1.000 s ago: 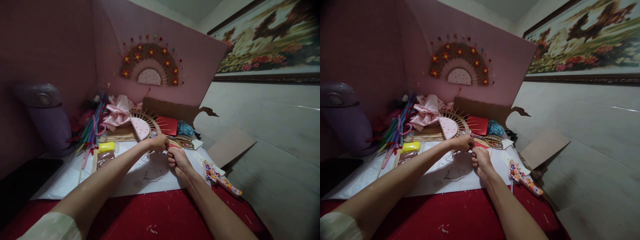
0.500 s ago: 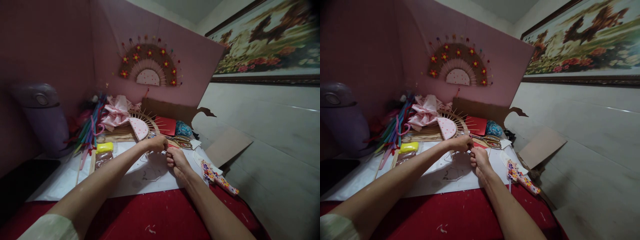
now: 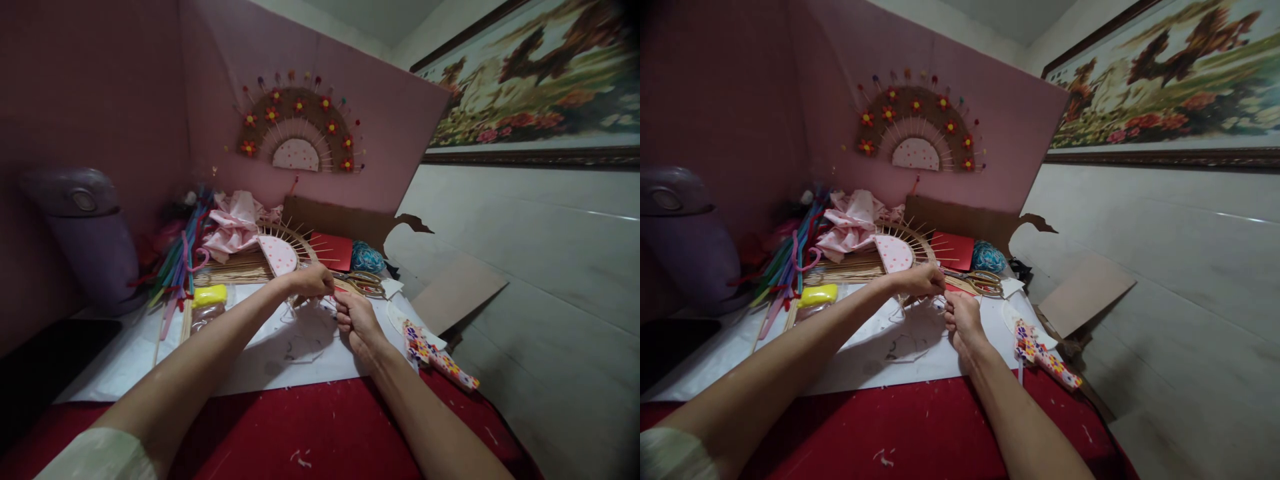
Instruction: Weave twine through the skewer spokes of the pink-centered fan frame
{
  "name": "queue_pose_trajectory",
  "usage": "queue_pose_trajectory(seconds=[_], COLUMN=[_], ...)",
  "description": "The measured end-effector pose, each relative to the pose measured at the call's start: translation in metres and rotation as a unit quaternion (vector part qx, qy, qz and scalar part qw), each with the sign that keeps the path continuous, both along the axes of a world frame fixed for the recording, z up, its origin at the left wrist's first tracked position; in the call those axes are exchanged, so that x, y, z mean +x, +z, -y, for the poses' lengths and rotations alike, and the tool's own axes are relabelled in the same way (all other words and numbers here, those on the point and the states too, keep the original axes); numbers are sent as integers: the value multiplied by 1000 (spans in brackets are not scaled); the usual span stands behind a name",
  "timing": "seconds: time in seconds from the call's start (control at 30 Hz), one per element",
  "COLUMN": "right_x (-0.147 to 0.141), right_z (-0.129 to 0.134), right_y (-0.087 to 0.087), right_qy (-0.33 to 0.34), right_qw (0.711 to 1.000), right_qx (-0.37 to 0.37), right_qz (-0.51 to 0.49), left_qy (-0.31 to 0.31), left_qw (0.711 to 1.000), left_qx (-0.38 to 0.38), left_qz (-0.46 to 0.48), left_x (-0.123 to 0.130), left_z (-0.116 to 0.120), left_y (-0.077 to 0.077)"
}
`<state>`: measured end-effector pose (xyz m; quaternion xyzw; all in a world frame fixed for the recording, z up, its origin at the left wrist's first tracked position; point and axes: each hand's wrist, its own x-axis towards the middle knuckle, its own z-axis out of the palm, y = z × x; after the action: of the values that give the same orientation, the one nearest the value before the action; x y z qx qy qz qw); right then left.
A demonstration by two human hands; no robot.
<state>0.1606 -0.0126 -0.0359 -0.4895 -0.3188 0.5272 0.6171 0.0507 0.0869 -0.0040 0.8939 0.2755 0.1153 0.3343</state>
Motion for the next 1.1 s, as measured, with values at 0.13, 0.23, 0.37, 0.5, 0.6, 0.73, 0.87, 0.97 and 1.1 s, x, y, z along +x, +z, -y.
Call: queue_pose_trajectory(seconds=[0.13,0.23,0.37,0.5,0.6,0.73,0.87,0.97,1.1], right_x=[1,1,1,5,6,3,1,2,3], right_z=[-1,-1,-4,-7,-6,-3,-4,-5,-5], right_y=[0,-1,-6,-9,-7,-8,-12,-13,-12], right_qy=[-6,-22,-57,-165,-232,-199,-175,-179,-181], right_qw=[1000,1000,997,962,901,890,887,865,834], right_qx=[3,7,28,95,167,172,123,104,86], right_qz=[1,9,51,197,325,373,410,456,515], left_qy=[-10,-29,-34,-19,-4,2,-5,-6,-20], left_qw=[1000,998,995,994,994,995,994,994,995], left_qx=[-24,-58,-85,-98,-100,-95,-100,-101,-91], left_qz=[17,22,26,38,39,37,39,35,29], left_x=[-2,-3,-4,-5,-8,-9,-8,-8,-7], left_z=[-2,-4,-9,-9,-7,-5,-4,-3,-3], left_y=[2,0,-3,-1,4,7,7,8,7])
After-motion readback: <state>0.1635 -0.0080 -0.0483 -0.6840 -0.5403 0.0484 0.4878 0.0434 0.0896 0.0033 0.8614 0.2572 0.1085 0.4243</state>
